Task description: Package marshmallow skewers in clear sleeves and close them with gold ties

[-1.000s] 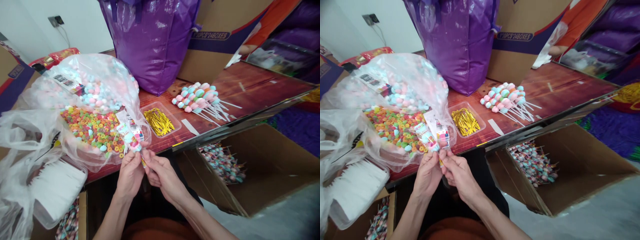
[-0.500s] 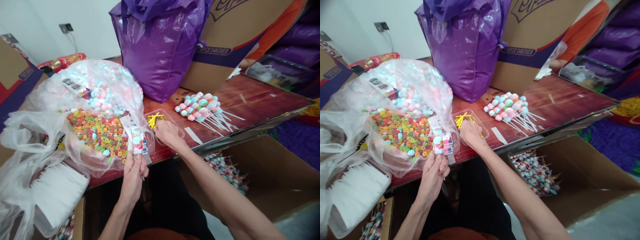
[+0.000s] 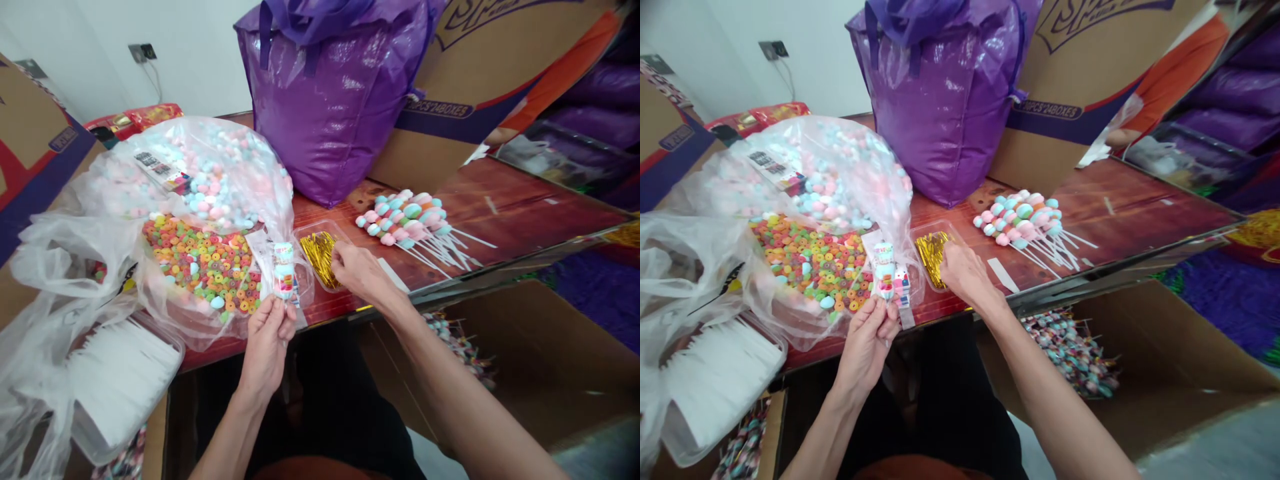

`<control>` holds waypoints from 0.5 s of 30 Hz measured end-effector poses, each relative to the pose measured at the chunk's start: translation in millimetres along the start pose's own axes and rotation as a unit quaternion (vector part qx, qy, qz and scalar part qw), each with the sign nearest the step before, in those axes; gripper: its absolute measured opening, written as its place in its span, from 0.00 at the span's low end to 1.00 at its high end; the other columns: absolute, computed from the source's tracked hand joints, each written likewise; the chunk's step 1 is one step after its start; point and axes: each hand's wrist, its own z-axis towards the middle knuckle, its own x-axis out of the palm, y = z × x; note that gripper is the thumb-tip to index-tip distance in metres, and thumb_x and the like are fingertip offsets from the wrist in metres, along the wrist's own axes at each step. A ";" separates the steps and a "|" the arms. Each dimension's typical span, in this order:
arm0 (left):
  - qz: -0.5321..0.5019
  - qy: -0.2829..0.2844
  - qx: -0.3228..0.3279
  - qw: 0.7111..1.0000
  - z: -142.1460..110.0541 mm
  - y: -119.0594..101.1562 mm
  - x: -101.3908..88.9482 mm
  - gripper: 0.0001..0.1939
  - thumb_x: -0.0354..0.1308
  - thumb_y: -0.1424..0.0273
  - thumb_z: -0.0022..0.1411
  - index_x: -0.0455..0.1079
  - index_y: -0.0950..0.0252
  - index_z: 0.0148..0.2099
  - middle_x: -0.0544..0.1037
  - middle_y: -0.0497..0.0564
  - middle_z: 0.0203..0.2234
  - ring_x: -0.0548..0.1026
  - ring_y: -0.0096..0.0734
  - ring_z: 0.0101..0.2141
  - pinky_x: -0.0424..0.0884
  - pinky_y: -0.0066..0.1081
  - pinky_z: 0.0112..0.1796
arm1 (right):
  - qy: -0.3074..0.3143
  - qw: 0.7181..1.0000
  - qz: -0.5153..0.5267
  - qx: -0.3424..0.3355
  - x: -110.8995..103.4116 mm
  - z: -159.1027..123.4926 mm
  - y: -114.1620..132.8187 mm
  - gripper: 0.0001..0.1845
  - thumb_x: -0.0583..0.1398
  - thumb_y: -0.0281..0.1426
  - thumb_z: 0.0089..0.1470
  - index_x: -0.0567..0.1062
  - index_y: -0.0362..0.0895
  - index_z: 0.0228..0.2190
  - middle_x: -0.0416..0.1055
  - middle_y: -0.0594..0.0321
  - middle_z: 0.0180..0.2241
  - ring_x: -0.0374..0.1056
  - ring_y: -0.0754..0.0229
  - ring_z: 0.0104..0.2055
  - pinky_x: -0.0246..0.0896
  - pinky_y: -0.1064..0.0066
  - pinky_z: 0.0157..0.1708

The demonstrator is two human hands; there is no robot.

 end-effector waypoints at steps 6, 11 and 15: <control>0.033 -0.034 0.039 0.998 0.4 -1.6 7.4 0.13 0.67 0.66 0.58 0.65 0.62 0.39 0.69 0.42 0.22 0.54 0.16 0.19 0.47 0.21 0.22 | -0.117 0.984 0.109 -0.073 8.9 -10.5 -17.1 0.07 0.55 0.22 0.52 0.71 0.43 0.27 0.73 0.59 0.26 0.68 0.57 0.28 0.50 0.69 0.29; 0.041 -0.017 0.050 0.998 5.6 -0.1 12.2 0.13 0.66 0.68 0.59 0.63 0.62 0.37 0.70 0.42 0.23 0.53 0.16 0.19 0.47 0.22 0.22 | -0.226 0.900 0.364 -0.077 20.5 -15.4 -12.9 0.03 0.59 0.26 0.49 0.69 0.45 0.25 0.65 0.69 0.21 0.62 0.64 0.23 0.54 0.72 0.26; 0.038 -0.016 0.045 0.998 10.9 1.6 13.3 0.13 0.66 0.68 0.58 0.63 0.62 0.37 0.70 0.42 0.24 0.54 0.16 0.20 0.47 0.21 0.22 | -0.201 0.836 0.503 -0.092 27.3 -39.8 2.1 0.05 0.62 0.30 0.51 0.77 0.43 0.33 0.72 0.66 0.26 0.65 0.63 0.25 0.59 0.72 0.26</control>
